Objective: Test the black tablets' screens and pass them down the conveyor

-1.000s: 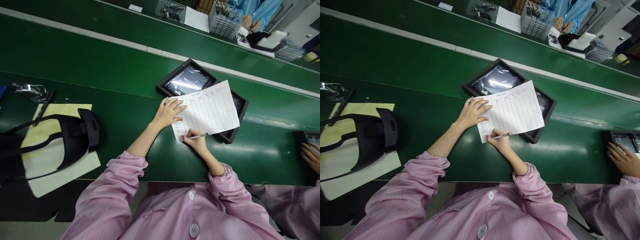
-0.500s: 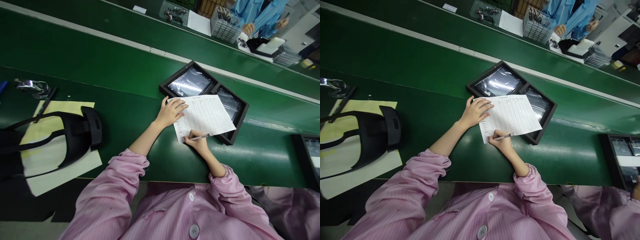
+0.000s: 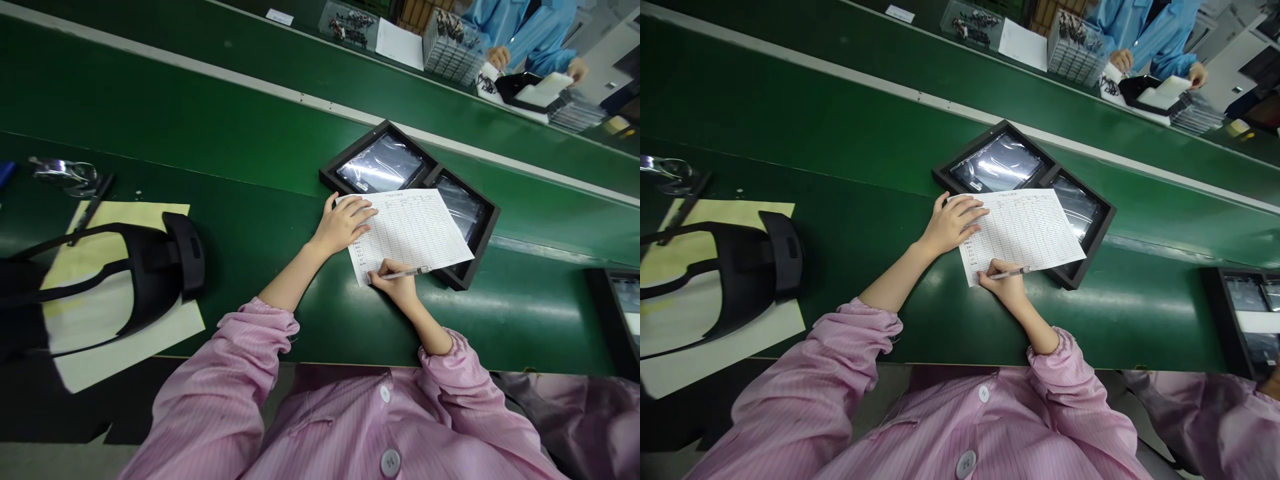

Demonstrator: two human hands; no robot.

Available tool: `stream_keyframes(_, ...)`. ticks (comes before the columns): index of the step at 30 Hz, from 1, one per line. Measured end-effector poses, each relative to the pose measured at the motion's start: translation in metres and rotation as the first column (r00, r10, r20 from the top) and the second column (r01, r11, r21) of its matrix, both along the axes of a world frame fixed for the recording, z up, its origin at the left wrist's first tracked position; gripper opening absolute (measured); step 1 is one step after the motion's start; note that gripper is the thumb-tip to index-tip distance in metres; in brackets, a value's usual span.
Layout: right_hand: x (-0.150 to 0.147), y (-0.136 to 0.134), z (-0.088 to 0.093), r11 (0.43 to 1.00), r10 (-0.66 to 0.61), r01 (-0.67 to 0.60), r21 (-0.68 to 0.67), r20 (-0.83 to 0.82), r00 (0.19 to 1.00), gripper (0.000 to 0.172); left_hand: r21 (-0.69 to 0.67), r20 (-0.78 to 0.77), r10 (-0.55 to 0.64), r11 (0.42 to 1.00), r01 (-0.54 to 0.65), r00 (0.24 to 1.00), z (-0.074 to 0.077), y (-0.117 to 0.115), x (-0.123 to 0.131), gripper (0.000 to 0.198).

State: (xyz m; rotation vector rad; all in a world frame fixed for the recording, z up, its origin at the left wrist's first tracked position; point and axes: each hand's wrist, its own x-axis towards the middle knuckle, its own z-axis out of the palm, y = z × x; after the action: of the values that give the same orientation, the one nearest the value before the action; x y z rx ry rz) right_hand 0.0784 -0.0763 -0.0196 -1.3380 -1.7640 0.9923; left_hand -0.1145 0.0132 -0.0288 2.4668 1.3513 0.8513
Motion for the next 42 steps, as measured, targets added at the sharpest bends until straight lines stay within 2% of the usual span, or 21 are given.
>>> stream_keyframes(18, 0.0011, -0.0013, -0.0011, 1.000, -0.016, 0.016, -0.011, 0.045, 0.999, 0.035, -0.023, 0.008, -0.003, 1.000, 0.004, 1.000, -0.0013, 0.0009, -0.0003, 0.036)
stream_keyframes(26, 0.0012, -0.0015, -0.0002, 1.000, -0.001, 0.001, -0.011, 0.011, 1.000, 0.034, -0.018, 0.005, -0.007, 1.000, 0.007, 1.000, -0.0016, 0.0011, -0.0009, 0.037)
stream_keyframes(31, 0.0026, 0.0004, -0.0011, 0.999, -0.050, 0.049, -0.023, -0.029, 0.998, 0.035, -0.019, 0.011, -0.004, 1.000, 0.005, 1.000, -0.0011, 0.0008, -0.0005, 0.037)
stream_keyframes(42, 0.0023, -0.0006, -0.0014, 0.999, -0.036, 0.036, 0.005, 0.052, 0.998, 0.036, -0.018, 0.012, -0.010, 1.000, 0.011, 1.000, -0.0023, 0.0022, -0.0007, 0.037)
